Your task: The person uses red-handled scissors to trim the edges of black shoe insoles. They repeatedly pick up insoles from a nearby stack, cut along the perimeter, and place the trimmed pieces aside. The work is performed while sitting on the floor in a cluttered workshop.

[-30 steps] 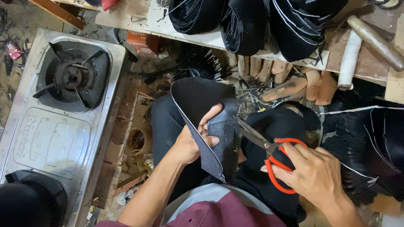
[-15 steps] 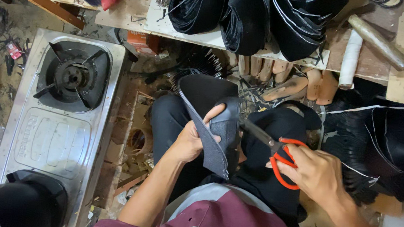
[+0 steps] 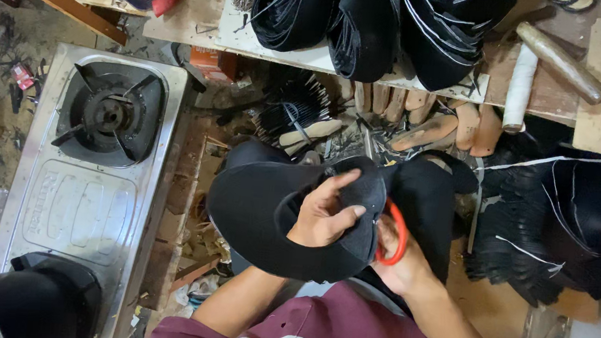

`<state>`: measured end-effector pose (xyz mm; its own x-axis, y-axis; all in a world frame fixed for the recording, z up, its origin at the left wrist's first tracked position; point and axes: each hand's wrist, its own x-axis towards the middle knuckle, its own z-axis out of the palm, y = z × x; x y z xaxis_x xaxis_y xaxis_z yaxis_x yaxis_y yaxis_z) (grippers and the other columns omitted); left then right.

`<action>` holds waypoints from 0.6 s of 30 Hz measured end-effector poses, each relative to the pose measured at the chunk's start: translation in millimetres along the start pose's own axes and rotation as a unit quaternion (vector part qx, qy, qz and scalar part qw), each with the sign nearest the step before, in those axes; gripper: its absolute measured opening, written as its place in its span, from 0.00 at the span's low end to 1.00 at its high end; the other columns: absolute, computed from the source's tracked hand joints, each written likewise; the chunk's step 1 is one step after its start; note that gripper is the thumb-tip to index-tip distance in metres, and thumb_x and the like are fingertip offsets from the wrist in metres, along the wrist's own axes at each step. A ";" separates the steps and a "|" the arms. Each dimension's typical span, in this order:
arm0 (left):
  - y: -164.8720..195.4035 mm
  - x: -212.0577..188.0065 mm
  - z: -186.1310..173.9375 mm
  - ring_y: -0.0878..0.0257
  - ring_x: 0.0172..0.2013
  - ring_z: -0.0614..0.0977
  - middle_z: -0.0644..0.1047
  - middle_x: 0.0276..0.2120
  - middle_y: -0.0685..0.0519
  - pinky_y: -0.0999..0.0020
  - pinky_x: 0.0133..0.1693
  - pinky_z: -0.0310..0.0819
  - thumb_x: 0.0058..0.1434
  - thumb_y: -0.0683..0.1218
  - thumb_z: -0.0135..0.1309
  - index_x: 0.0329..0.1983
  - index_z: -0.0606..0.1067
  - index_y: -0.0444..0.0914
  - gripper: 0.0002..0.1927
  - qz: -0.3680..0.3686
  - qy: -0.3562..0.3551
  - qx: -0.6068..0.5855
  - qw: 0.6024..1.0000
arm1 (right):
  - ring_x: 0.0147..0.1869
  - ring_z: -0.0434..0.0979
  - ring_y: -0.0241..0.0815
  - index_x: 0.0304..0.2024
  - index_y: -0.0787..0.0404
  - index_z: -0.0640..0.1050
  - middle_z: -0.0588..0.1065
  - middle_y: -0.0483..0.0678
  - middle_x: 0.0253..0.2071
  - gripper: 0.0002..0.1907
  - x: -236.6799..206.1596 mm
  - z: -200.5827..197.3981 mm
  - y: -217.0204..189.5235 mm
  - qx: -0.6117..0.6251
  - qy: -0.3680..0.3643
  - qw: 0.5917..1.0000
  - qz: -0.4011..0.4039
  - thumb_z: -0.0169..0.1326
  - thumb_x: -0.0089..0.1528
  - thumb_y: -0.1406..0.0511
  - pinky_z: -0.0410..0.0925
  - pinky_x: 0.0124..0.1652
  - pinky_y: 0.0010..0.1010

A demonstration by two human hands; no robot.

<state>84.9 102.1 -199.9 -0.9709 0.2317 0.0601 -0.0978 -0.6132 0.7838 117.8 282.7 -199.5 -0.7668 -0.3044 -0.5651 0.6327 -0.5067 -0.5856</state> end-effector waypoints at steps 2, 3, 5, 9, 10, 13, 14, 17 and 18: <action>9.0 -6.2 -2.5 0.55 0.39 0.69 0.72 0.44 0.41 0.61 0.42 0.63 0.66 0.31 0.56 0.76 0.67 0.34 0.33 -0.157 0.040 0.053 0.985 | 0.34 0.76 0.31 0.51 0.54 0.78 0.78 0.38 0.36 0.18 0.2 8.5 -8.9 0.067 0.024 0.997 0.032 0.56 0.58 0.61 0.66 0.31 0.24; 13.6 -7.3 -6.0 0.52 0.30 0.65 0.70 0.38 0.39 0.59 0.33 0.58 0.66 0.32 0.57 0.78 0.67 0.35 0.35 -0.233 0.062 0.081 0.967 | 0.36 0.77 0.32 0.51 0.55 0.78 0.78 0.39 0.36 0.18 1.6 12.2 -14.1 0.090 0.008 0.996 0.025 0.56 0.58 0.62 0.68 0.35 0.25; 19.5 -2.6 -16.2 0.59 0.46 0.74 0.75 0.49 0.44 0.65 0.50 0.69 0.69 0.34 0.56 0.71 0.70 0.33 0.27 -0.131 -0.011 0.073 0.989 | 0.40 0.79 0.34 0.50 0.58 0.77 0.78 0.42 0.36 0.17 0.0 15.6 -23.8 0.133 -0.020 0.991 0.011 0.56 0.58 0.63 0.72 0.43 0.28; 20.1 8.6 -37.1 0.60 0.47 0.81 0.79 0.51 0.47 0.60 0.52 0.80 0.67 0.38 0.53 0.63 0.70 0.33 0.21 -0.232 0.059 -0.100 0.966 | 0.30 0.73 0.30 0.52 0.57 0.78 0.77 0.41 0.33 0.14 -3.0 9.2 -36.8 0.177 -0.065 0.980 -0.061 0.58 0.63 0.66 0.65 0.30 0.23; 18.8 7.0 -39.4 0.59 0.48 0.81 0.79 0.53 0.45 0.61 0.53 0.78 0.68 0.39 0.52 0.64 0.70 0.33 0.20 -0.241 0.045 -0.091 0.965 | 0.30 0.73 0.30 0.52 0.58 0.79 0.76 0.40 0.32 0.14 -2.3 7.8 -36.8 0.175 -0.053 0.981 -0.062 0.58 0.63 0.66 0.64 0.29 0.22; 14.2 1.4 -39.6 0.57 0.52 0.80 0.77 0.59 0.41 0.61 0.57 0.75 0.70 0.40 0.50 0.65 0.70 0.34 0.20 -0.246 0.003 -0.093 0.965 | 0.29 0.73 0.30 0.50 0.57 0.79 0.75 0.38 0.30 0.12 1.5 6.0 -34.3 0.180 0.010 0.981 -0.071 0.58 0.63 0.67 0.65 0.31 0.23; 12.6 -0.9 -37.8 0.56 0.55 0.80 0.75 0.61 0.42 0.61 0.59 0.75 0.70 0.40 0.49 0.64 0.70 0.33 0.20 -0.237 -0.009 -0.115 0.965 | 0.28 0.73 0.31 0.50 0.56 0.79 0.75 0.37 0.30 0.12 3.0 6.2 -33.8 0.182 0.035 0.980 -0.074 0.58 0.63 0.67 0.66 0.32 0.23; 12.8 -4.6 -37.2 0.55 0.59 0.79 0.74 0.63 0.43 0.61 0.60 0.74 0.69 0.38 0.49 0.64 0.69 0.32 0.20 -0.256 -0.016 -0.101 0.961 | 0.30 0.74 0.31 0.48 0.58 0.78 0.76 0.40 0.31 0.11 3.5 7.0 -36.7 0.203 0.001 0.975 -0.087 0.58 0.63 0.68 0.65 0.30 0.24; 13.6 -5.6 -38.7 0.54 0.59 0.79 0.73 0.63 0.42 0.61 0.60 0.74 0.69 0.38 0.49 0.64 0.69 0.32 0.20 -0.272 -0.015 -0.083 0.959 | 0.29 0.75 0.32 0.48 0.57 0.78 0.75 0.39 0.30 0.10 2.1 7.1 -38.5 0.205 0.007 0.974 -0.096 0.58 0.63 0.68 0.65 0.30 0.24</action>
<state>80.6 63.2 -213.4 -0.7605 0.5705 -0.3101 -0.6230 -0.5066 0.5959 91.0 295.8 -174.0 -0.8633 -0.1636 -0.4774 0.3795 -0.8340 -0.4005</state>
